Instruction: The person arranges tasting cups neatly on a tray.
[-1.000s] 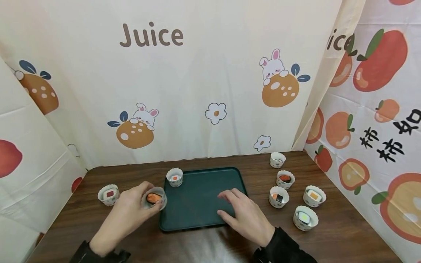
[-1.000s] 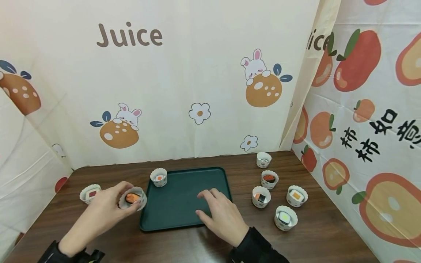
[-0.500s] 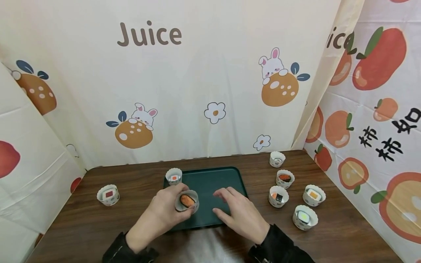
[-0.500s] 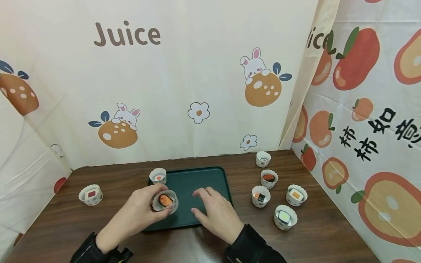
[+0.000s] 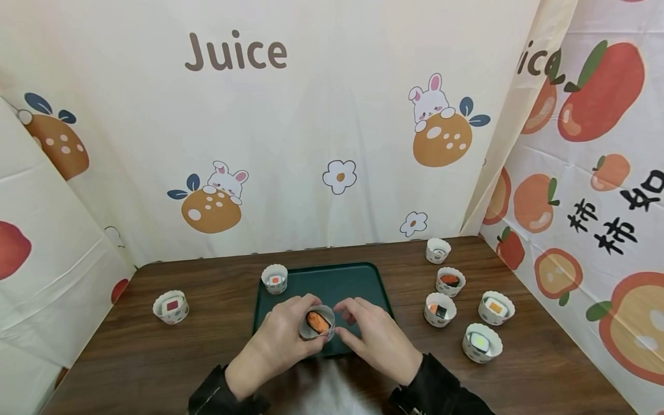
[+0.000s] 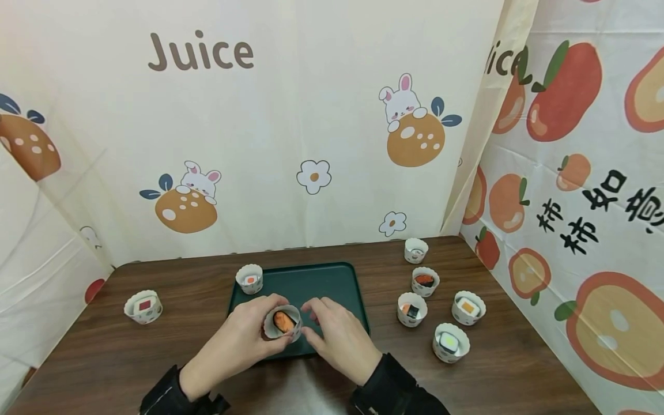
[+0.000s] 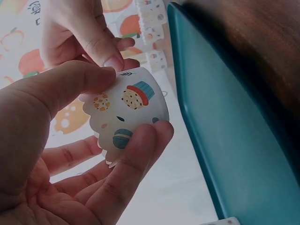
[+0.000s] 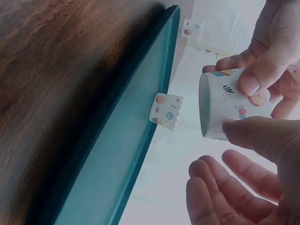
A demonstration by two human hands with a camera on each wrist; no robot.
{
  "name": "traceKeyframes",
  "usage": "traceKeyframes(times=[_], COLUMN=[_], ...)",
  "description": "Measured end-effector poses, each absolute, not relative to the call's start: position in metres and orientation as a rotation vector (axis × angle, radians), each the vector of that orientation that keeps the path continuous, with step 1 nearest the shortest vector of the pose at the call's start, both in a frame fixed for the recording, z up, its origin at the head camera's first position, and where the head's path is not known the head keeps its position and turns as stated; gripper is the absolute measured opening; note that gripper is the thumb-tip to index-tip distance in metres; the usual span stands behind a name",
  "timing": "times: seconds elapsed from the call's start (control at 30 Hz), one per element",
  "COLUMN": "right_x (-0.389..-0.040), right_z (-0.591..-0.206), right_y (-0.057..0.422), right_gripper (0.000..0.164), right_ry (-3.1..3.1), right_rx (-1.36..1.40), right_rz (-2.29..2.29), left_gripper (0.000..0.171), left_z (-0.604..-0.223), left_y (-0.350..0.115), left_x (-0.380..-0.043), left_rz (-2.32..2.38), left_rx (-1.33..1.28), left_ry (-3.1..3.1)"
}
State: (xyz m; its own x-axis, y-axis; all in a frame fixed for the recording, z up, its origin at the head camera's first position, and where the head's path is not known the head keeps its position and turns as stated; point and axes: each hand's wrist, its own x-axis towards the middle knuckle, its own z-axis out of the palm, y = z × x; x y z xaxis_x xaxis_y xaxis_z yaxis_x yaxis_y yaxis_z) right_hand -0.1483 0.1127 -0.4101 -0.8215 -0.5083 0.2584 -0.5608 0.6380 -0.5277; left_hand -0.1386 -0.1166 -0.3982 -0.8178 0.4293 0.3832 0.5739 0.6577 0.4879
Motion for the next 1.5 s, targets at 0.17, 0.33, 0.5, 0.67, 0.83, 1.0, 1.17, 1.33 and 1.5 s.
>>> traceKeyframes(times=[0.17, 0.33, 0.5, 0.67, 0.83, 1.0, 1.17, 1.33, 1.5], right_x=[-0.149, -0.148, -0.15, -0.152, -0.153, -0.153, -0.156, -0.16, -0.162], right_z=[-0.41, -0.408, -0.406, -0.407, -0.408, -0.409, -0.409, -0.407, -0.404], right_y=[0.112, 0.112, 0.112, 0.112, 0.113, 0.111, 0.109, 0.106, 0.103], right_gripper=[0.033, 0.035, 0.039, 0.047, 0.052, 0.055, 0.055, 0.055, 0.055], right_ry=[-2.765, -2.783, -2.79, -2.777, -2.768, -2.756, -2.758, -2.796, -2.815], right_rx=[0.941, 0.964, 0.967, 0.98, 0.995, 0.989, 0.981, 0.975, 1.011], right_rz=[1.038, 1.158, 1.177, 1.191, 1.209, 1.175, 1.164, 1.142, 1.111], left_gripper=[0.046, 0.057, 0.071, 0.071, 0.064, 0.056, 0.046, 0.035, 0.028], left_z=[-0.4, -0.4, -0.399, -0.398, -0.401, -0.402, -0.403, -0.406, -0.409], left_y=[-0.114, -0.114, -0.115, -0.116, -0.116, -0.116, -0.118, -0.12, -0.122], left_x=[-0.14, -0.14, -0.139, -0.138, -0.137, -0.135, -0.134, -0.134, -0.134], left_rz=[-0.92, -0.925, -0.929, -1.002, -1.075, -1.157, -1.189, -1.216, -1.22], left_rx=[-0.774, -0.772, -0.772, -0.741, -0.707, -0.696, -0.692, -0.67, -0.67], left_ry=[-2.698, -2.741, -2.769, -2.776, -2.762, -2.752, -2.73, -2.691, -2.664])
